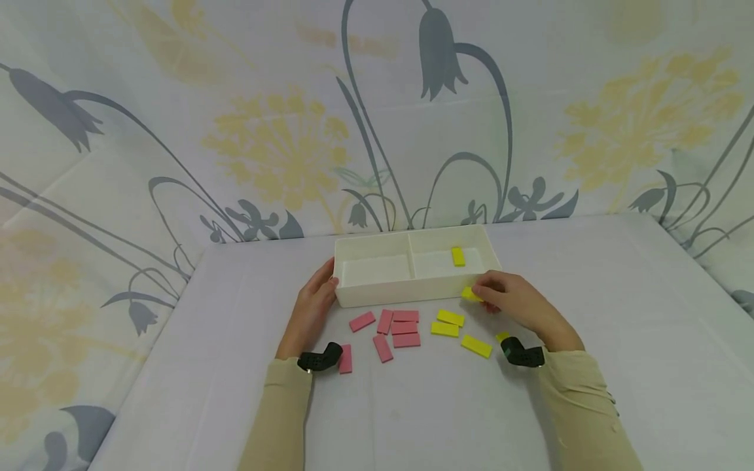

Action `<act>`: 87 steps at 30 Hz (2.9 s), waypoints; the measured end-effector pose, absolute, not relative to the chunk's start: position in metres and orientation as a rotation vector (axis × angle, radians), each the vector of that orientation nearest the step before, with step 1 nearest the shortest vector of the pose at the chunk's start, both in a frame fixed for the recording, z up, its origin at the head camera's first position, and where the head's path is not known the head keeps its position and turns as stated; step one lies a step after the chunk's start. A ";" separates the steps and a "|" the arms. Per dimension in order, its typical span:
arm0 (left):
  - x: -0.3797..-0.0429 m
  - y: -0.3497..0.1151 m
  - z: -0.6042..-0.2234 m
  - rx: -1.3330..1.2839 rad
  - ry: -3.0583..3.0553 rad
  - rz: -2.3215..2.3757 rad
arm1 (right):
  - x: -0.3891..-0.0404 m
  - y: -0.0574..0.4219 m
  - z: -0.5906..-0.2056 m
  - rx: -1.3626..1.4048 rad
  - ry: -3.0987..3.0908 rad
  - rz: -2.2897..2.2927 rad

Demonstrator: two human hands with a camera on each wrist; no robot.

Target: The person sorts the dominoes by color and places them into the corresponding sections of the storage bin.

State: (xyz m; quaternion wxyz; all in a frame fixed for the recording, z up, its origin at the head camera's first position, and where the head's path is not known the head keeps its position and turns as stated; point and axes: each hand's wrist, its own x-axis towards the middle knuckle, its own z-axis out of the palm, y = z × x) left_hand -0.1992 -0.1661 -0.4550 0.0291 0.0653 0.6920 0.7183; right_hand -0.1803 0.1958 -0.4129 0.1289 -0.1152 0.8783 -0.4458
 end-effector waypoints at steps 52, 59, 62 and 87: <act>-0.201 -0.166 -0.455 0.223 2.051 2.287 | -0.184 0.186 -0.418 -0.088 2.730 -1.763; -0.199 -0.166 -0.455 0.219 2.062 2.275 | -0.183 0.186 -0.420 -0.091 2.726 -1.737; -0.199 -0.166 -0.455 0.225 2.076 2.267 | -0.183 0.186 -0.419 -0.117 2.735 -1.728; -0.201 -0.166 -0.456 0.228 2.099 2.253 | -0.183 0.184 -0.416 -0.190 2.738 -1.652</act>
